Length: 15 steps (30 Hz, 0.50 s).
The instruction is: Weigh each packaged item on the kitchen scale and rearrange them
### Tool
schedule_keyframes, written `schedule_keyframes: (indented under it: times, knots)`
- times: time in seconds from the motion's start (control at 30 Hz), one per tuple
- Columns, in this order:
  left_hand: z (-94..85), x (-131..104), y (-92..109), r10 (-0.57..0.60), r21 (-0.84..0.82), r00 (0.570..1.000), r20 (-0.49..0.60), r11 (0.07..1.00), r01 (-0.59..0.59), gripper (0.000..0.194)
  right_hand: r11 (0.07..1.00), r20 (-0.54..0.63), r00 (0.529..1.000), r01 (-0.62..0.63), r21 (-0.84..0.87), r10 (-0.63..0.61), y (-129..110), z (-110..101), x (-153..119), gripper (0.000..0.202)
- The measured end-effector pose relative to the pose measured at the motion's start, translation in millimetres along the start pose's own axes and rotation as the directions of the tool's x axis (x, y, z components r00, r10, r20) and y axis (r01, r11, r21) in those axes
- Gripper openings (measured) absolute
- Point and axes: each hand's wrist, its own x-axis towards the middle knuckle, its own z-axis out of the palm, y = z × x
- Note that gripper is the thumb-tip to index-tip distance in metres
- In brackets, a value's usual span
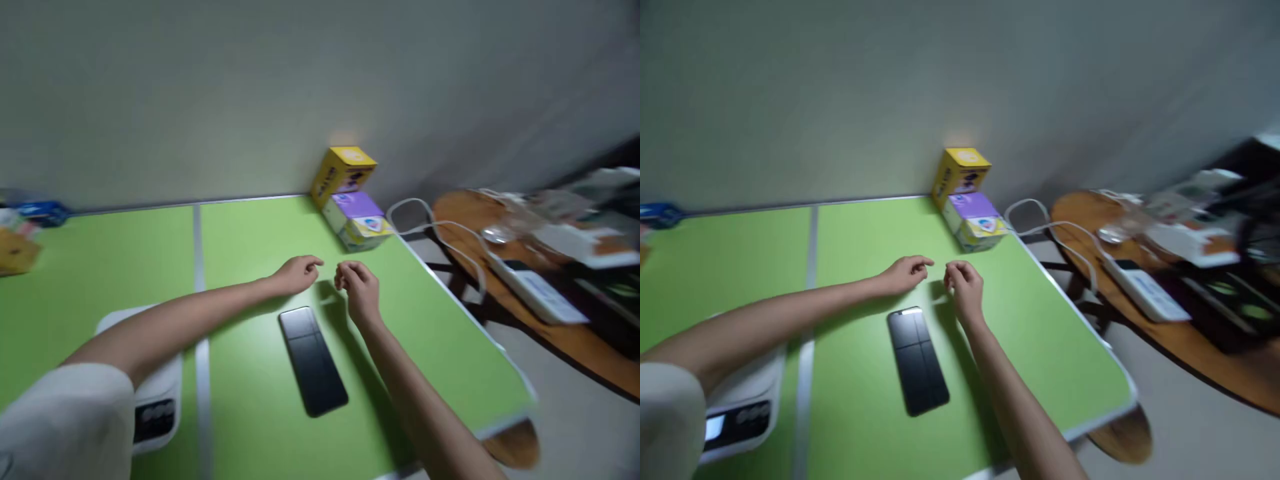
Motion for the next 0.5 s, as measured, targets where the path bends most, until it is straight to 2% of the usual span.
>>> schedule_keyframes:
  times: [0.07,0.13,0.2,0.3,0.4,0.5]
  knots:
    - [-41.7,-45.4,-2.1,0.012,-0.001,1.000,0.029,1.000,-0.012,0.031,1.000,0.236,0.972,0.017,0.016,-0.020,-14.9,24.1,-28.3,0.012]
    - [-84.2,-92.0,-5.9,0.002,-0.011,1.000,0.022,1.000,-0.002,0.032,0.999,0.441,0.897,0.031,-0.017,-0.021,-28.3,52.5,-49.6,0.015]
    - [-124.8,-138.0,-14.7,-0.016,-0.009,0.999,-0.041,1.000,0.016,0.033,0.998,0.606,0.795,0.024,-0.060,0.018,-39.5,86.2,-66.8,0.021]
    - [-180.1,-202.3,-41.5,-0.023,0.042,0.974,-0.227,0.999,0.033,0.029,0.992,0.779,0.620,0.002,-0.124,0.097,-53.8,145.3,-92.1,0.031]
    - [-229.3,-256.4,-81.8,0.004,0.143,0.894,-0.448,0.987,0.067,0.027,0.984,0.868,0.476,0.028,-0.176,0.142,-65.2,211.0,-118.9,0.038]
    - [-273.9,-296.9,-122.4,0.084,0.315,0.760,-0.644,0.935,0.163,0.035,0.973,0.919,0.353,0.083,-0.217,0.175,-70.5,280.8,-145.2,0.041]
